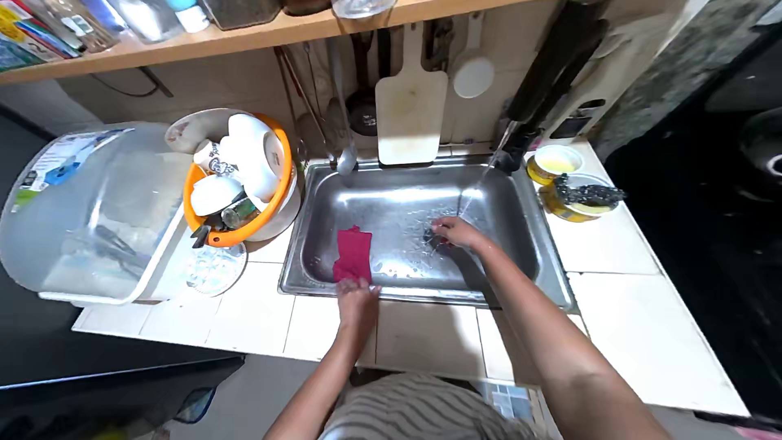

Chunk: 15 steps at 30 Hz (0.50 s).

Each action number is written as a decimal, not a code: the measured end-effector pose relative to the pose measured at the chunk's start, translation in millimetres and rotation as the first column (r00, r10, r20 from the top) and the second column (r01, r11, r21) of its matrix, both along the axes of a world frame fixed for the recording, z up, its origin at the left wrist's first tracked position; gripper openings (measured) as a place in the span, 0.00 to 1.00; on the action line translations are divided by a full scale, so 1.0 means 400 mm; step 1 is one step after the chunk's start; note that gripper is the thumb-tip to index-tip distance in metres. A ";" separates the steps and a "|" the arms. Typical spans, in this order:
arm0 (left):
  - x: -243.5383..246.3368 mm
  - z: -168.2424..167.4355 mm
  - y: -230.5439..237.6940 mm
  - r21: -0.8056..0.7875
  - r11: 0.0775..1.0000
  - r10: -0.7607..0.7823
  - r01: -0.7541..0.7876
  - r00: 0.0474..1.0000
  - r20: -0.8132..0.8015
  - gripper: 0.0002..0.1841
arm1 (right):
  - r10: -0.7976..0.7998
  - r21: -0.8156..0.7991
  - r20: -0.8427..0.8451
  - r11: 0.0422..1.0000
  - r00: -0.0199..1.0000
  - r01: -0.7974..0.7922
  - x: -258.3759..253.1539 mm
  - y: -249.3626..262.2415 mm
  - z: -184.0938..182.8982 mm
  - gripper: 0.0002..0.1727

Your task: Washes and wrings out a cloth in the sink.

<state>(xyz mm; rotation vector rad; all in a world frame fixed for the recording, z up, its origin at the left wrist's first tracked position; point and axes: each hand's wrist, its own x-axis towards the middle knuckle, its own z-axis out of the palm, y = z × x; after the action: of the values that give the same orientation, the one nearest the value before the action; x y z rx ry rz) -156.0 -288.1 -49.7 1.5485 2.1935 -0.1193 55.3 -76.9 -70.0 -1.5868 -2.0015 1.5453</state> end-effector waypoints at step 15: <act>0.425 -0.045 0.191 0.060 0.823 -0.524 0.565 0.713 0.467 0.32 | 0.166 -0.004 0.302 0.985 0.939 -0.173 0.242 -0.080 -0.010 0.24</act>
<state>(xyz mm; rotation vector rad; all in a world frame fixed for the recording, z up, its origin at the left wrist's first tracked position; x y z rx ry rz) 14.2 -211.7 -67.9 1.8981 1.2953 -0.0171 152.1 -109.1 -74.1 -1.7751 -2.3624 1.3961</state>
